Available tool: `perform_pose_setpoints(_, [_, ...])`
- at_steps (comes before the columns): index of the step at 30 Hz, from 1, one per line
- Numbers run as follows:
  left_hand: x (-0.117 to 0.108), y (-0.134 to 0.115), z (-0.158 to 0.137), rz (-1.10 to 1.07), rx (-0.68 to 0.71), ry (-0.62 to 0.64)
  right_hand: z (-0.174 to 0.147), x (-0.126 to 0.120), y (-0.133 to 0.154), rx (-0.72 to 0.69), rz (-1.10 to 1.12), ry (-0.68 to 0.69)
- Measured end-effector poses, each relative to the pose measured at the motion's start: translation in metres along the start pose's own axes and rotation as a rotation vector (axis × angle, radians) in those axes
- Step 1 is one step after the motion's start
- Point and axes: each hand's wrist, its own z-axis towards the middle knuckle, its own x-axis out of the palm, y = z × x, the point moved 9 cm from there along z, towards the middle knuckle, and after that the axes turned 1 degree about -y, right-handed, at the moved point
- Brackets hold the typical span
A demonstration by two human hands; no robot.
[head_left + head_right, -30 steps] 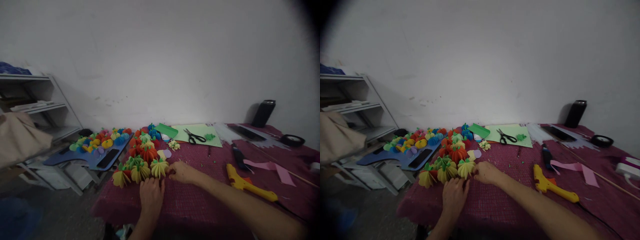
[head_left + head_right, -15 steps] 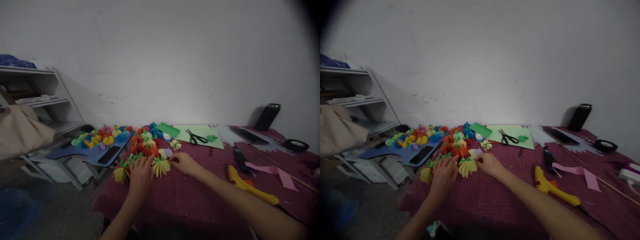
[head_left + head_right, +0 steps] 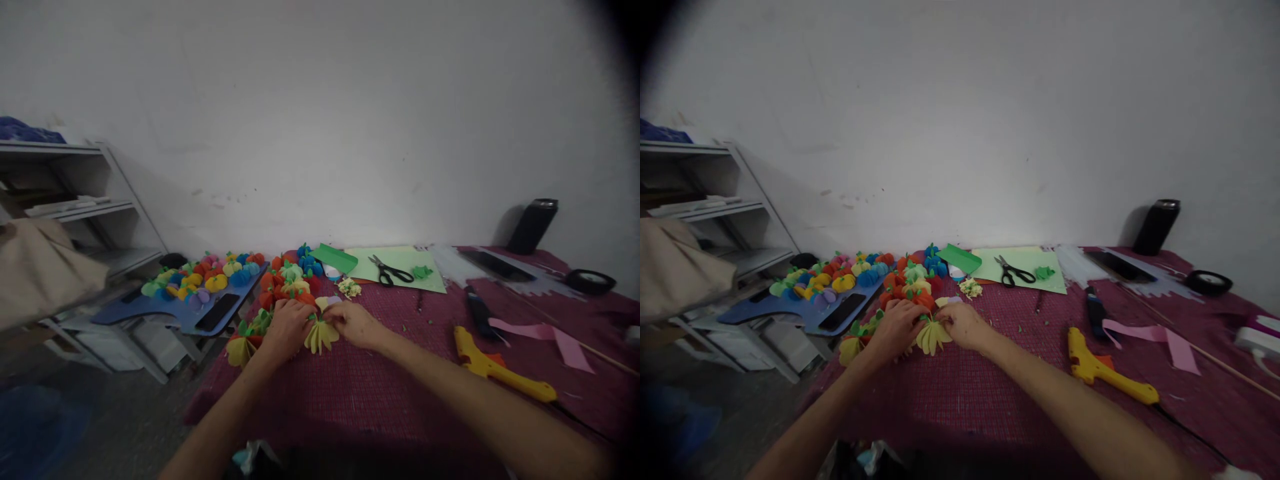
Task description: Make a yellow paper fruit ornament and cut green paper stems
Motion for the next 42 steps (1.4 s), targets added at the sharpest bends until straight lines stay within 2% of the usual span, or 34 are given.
perform_pose_setpoints(16, [-0.003, 0.005, 0.008, -0.022, -0.051, -0.001, 0.000, -0.001, -0.004, 0.026, -0.039, -0.015])
perform_pose_setpoints(21, [-0.012, 0.003, 0.009, -0.050, -0.055, -0.024, 0.000, -0.003, 0.000, 0.016, -0.028, 0.004])
perform_pose_setpoints(24, [-0.030, 0.008, 0.006, -0.082, -0.077, -0.068, -0.004, -0.012, 0.009, 0.007, -0.011, 0.009])
perform_pose_setpoints(27, [-0.063, 0.019, -0.001, -0.114, -0.132, -0.144, -0.016, -0.028, 0.022, 0.005, -0.001, 0.002])
perform_pose_setpoints(31, [-0.117, 0.036, -0.023, -0.136, -0.247, -0.337, -0.044, -0.057, 0.033, 0.015, -0.008, -0.044])
perform_pose_setpoints(34, [-0.137, 0.035, -0.047, -0.161, -0.281, -0.436, -0.070, -0.079, 0.032, 0.052, 0.005, -0.103])
perform_pose_setpoints(36, [-0.133, 0.026, -0.066, -0.153, -0.307, -0.459, -0.089, -0.092, 0.029, 0.080, 0.034, -0.145])
perform_pose_setpoints(38, [-0.115, 0.007, -0.086, -0.156, -0.307, -0.459, -0.108, -0.103, 0.028, 0.079, 0.060, -0.196])
perform_pose_setpoints(40, [-0.084, -0.023, -0.102, -0.209, -0.254, -0.389, -0.128, -0.108, 0.031, 0.057, 0.071, -0.230])
perform_pose_setpoints(42, [-0.049, -0.065, -0.114, -0.285, -0.125, -0.281, -0.146, -0.109, 0.037, 0.034, 0.082, -0.245])
